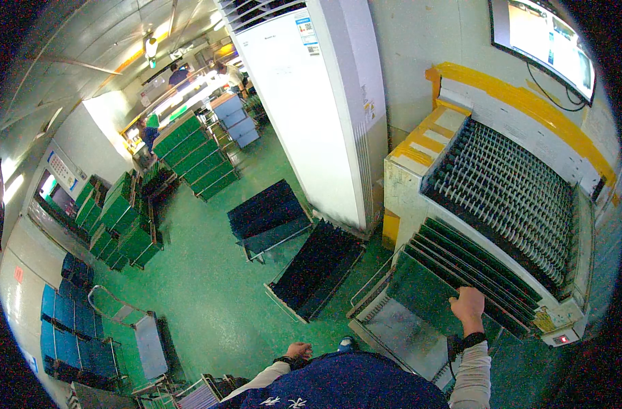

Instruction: Transferring green printed circuit board panels from a manufacturing machine into a drying or storage rack.

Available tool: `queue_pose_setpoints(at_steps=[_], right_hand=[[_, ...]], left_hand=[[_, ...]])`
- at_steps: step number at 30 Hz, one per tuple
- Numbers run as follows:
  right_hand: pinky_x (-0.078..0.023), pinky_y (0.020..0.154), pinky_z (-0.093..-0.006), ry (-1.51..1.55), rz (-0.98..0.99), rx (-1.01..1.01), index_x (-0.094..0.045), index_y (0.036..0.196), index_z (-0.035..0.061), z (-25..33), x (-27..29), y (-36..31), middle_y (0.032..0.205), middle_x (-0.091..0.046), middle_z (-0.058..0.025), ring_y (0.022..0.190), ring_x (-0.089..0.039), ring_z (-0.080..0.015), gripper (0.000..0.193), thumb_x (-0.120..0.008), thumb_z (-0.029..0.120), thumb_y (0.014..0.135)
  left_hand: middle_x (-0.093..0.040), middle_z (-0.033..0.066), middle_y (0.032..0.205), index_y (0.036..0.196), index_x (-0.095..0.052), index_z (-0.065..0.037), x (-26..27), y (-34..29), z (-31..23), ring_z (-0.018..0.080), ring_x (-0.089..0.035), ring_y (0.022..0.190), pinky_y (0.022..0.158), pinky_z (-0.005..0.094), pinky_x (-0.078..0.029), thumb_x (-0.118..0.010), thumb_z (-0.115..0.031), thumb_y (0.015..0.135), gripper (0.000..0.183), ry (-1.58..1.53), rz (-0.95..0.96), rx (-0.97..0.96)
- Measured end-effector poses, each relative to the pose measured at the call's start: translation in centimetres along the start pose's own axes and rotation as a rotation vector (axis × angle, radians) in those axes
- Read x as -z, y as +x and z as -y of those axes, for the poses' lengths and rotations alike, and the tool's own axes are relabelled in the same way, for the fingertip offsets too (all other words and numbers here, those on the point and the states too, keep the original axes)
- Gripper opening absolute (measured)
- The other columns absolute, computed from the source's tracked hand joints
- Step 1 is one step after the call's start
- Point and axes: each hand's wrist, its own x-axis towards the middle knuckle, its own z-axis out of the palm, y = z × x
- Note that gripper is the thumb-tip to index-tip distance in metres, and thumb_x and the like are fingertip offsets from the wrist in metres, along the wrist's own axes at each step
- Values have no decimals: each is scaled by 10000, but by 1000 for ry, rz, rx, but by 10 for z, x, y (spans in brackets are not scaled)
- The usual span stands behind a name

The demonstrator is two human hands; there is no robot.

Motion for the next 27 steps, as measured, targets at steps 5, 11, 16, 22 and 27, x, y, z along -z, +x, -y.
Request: queue_pose_setpoints(at_steps=[5,11,16,22,27], right_hand=[[-524,829,-424,-2,4,-5,-707,1013,84,0,0,0,987,-696,-148,946,-660,-324,402,-753,367,730],[-524,832,-422,-2,-1,1,-710,1018,88,1,0,0,992,-697,-146,947,-661,-323,406,-756,366,726],[-530,821,-424,-8,-15,1,-716,1008,92,1,2,-1,970,-701,-148,928,-667,-322,399,-760,365,721],[-536,810,-425,5,-16,-7,-718,1001,88,1,1,0,956,-704,-148,911,-672,-326,393,-762,360,720],[-516,819,-428,57,-30,-16,-705,910,36,3,3,-1,944,-687,-175,928,-653,-341,353,-775,316,707]], left_hand=[[-669,99,878,1099,-601,16,-1,0,0,185,-606,636,571,325,-495,-626,-208,891,307,-34,6,23],[-681,106,899,1102,-606,22,2,10,6,190,-622,647,593,327,-519,-640,-234,876,343,3,-2,2],[-684,105,894,1099,-607,22,3,13,6,190,-636,644,591,329,-537,-647,-247,877,351,0,10,6],[-681,103,878,1090,-604,28,5,12,7,194,-637,642,594,331,-539,-652,-245,878,349,-13,34,-7],[-681,107,881,1085,-599,33,3,7,3,198,-636,641,595,334,-536,-648,-239,882,343,41,6,-6]])
